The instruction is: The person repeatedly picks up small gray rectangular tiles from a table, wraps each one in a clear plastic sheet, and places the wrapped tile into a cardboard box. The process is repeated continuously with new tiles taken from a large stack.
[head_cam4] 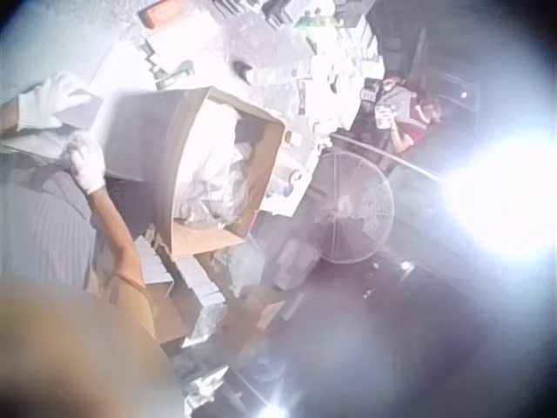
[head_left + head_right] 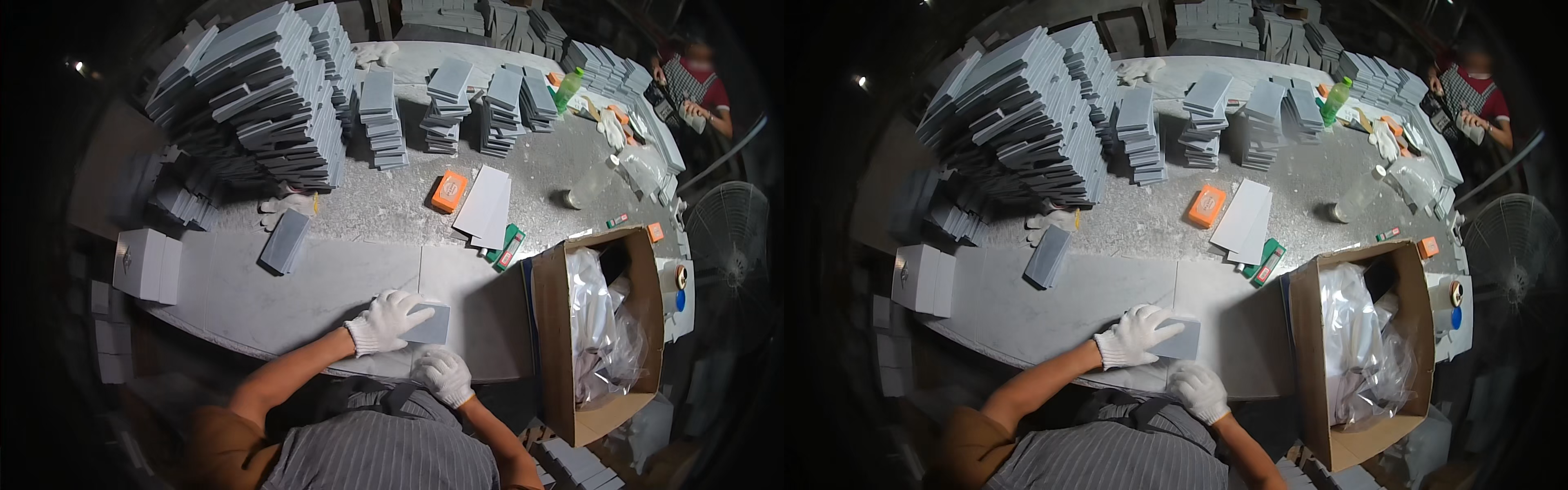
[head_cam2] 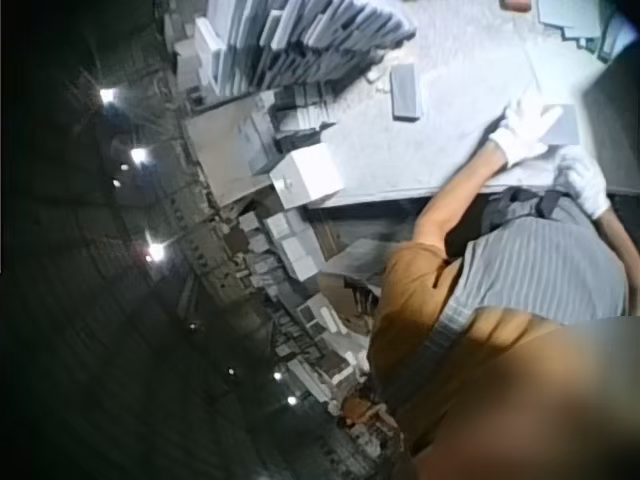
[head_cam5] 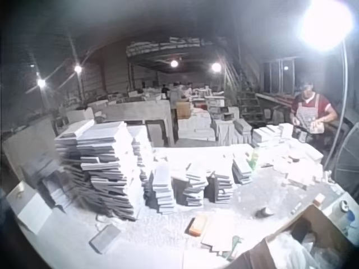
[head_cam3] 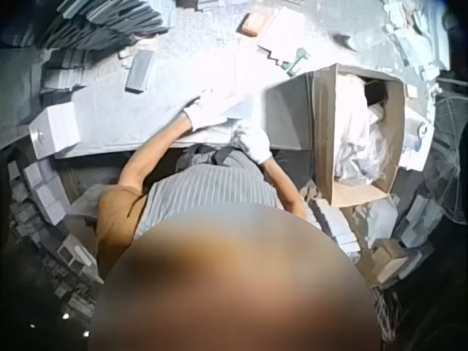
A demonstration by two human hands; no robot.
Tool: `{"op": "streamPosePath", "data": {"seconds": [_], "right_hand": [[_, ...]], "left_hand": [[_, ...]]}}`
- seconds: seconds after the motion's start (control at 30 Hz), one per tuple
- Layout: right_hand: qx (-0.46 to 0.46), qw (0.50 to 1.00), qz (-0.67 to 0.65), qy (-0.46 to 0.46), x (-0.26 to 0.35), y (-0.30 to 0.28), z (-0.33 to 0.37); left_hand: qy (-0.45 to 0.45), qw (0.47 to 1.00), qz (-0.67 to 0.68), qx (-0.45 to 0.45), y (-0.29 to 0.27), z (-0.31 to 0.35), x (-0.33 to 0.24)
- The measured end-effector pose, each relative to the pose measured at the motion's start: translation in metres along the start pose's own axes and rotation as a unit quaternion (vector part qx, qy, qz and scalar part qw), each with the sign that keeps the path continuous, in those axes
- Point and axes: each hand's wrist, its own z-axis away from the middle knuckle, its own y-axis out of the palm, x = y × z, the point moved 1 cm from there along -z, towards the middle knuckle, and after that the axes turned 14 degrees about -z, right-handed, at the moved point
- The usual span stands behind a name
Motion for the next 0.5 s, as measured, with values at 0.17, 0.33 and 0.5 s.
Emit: {"op": "streamPosePath", "data": {"seconds": [0.17,0.33,0.5], "right_hand": [[-0.006,1.000,0.015,0.007,0.001,-0.001,-0.017],[-0.133,0.989,-0.045,-0.042,0.053,-0.066,-0.075],[-0.222,0.939,-0.139,0.223,-0.002,-0.066,-0.127]], "left_hand": [[-0.009,0.999,0.012,-0.033,-0.010,0.004,0.019],[-0.169,0.946,0.263,-0.081,-0.001,0.044,0.045],[-0.161,0.765,0.620,-0.058,0.030,0.071,0.055]]}}
